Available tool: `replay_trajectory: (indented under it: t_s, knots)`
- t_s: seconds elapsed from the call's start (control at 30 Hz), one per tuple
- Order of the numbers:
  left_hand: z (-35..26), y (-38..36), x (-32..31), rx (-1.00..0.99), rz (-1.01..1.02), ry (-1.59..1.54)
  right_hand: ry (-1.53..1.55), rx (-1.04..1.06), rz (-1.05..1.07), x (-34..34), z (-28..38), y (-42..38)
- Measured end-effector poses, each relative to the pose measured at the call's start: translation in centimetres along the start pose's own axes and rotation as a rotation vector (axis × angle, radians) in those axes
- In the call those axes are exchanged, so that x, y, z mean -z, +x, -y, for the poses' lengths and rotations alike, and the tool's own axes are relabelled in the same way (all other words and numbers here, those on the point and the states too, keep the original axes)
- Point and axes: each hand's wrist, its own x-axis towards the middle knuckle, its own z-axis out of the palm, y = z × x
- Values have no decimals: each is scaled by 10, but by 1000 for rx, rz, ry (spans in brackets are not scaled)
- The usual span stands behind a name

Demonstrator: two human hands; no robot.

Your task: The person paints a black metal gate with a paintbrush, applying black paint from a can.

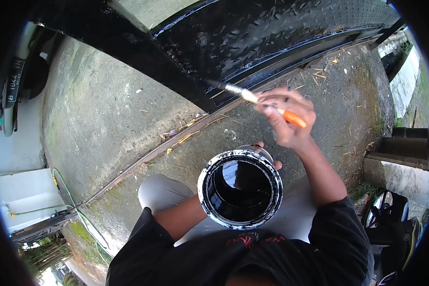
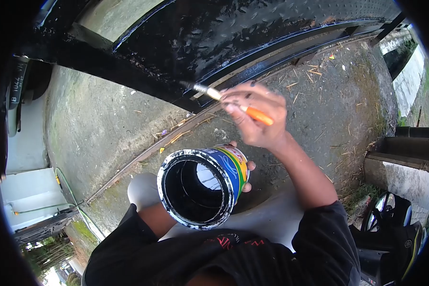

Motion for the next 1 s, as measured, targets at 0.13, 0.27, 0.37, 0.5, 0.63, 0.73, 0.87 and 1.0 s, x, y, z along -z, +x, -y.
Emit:
replay_trajectory:
  t_s: [0.13, 0.27, 0.37, 0.5, 0.63, 0.73, 0.87, 1.0]
  knots:
    - [0, -1, -7, -8, -70, -14, -42, 53, 67, -9, -15, -3]
    - [-2, -2, -3, -7, -17, -25, -60, 77, 22, 3, 3, 12]
    - [2, -5, -8, -35, -32, -40, 46, -14, 94, -4, 13, 15]
    - [0, -6, -17, -14, -65, -50, -5, 76, -68, -13, 18, 27]
    - [-4, -17, -25, 14, -310, -78, 85, 263, -262, -25, 33, 49]
    - [-7, -17, -39, 23, -346, -26, 64, 233, -193, -28, 38, 42]
    - [-4, -14, -53, -15, -347, 105, -14, 119, -33, -25, 25, 17]
    - [-2, -13, -67, 4, -393, 71, 22, -5, 48, -12, 18, 4]
